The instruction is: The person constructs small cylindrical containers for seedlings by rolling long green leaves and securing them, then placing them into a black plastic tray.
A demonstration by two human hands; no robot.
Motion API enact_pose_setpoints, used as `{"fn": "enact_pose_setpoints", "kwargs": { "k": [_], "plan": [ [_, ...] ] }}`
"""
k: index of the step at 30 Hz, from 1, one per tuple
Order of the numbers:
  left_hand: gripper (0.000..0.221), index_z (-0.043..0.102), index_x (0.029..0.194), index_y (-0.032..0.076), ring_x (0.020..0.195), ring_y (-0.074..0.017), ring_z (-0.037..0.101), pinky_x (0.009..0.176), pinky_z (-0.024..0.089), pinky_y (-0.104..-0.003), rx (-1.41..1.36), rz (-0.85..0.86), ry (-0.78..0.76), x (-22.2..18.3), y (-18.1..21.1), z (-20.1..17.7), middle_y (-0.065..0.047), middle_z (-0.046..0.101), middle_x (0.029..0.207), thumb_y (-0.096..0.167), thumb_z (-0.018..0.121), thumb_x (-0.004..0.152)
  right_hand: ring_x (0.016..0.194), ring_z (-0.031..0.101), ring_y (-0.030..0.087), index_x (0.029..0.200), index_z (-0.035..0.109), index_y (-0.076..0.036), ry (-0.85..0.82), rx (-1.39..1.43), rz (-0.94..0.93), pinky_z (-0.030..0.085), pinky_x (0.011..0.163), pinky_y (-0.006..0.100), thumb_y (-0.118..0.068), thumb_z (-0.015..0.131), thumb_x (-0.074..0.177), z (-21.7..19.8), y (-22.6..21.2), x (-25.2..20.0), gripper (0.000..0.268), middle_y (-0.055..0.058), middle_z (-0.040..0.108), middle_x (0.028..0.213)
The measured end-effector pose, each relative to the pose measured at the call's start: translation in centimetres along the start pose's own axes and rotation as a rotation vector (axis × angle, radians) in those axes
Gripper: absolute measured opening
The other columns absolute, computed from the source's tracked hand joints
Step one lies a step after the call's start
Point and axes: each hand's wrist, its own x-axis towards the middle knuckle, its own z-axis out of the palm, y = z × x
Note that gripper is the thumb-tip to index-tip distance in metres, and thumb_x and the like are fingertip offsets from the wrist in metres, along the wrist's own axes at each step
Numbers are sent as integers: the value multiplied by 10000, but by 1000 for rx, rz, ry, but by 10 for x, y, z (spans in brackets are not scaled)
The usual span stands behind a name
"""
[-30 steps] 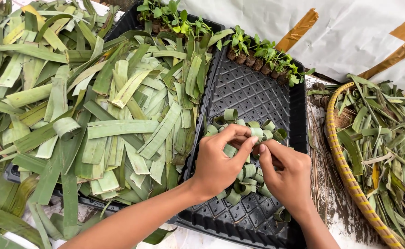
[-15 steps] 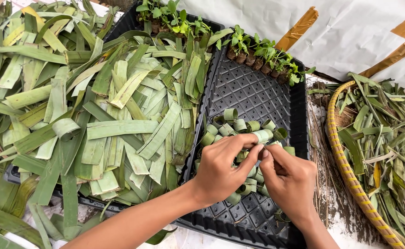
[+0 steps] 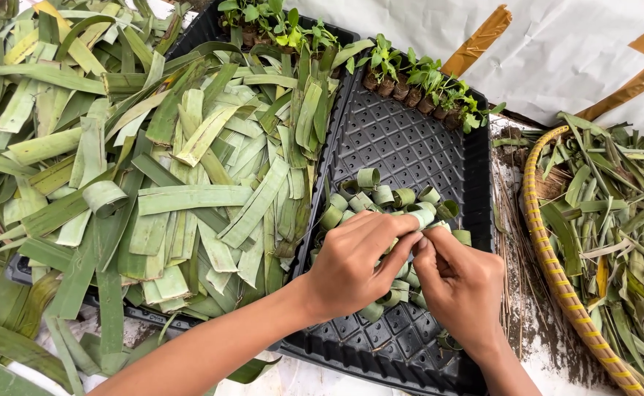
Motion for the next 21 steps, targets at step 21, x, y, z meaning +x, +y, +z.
{"fn": "enact_pose_setpoints", "kwargs": {
  "k": [21],
  "plan": [
    [81,750,991,3,835,-186,737,760,626,-274,-771,-1055,-104,8,-42,-1,-86,757,950,26,694,937,579,481,114,814,633,-69,-144,262,-18,354,549,255,-121,516,1034,2,14,20,254,9,612,723]
  ]
}}
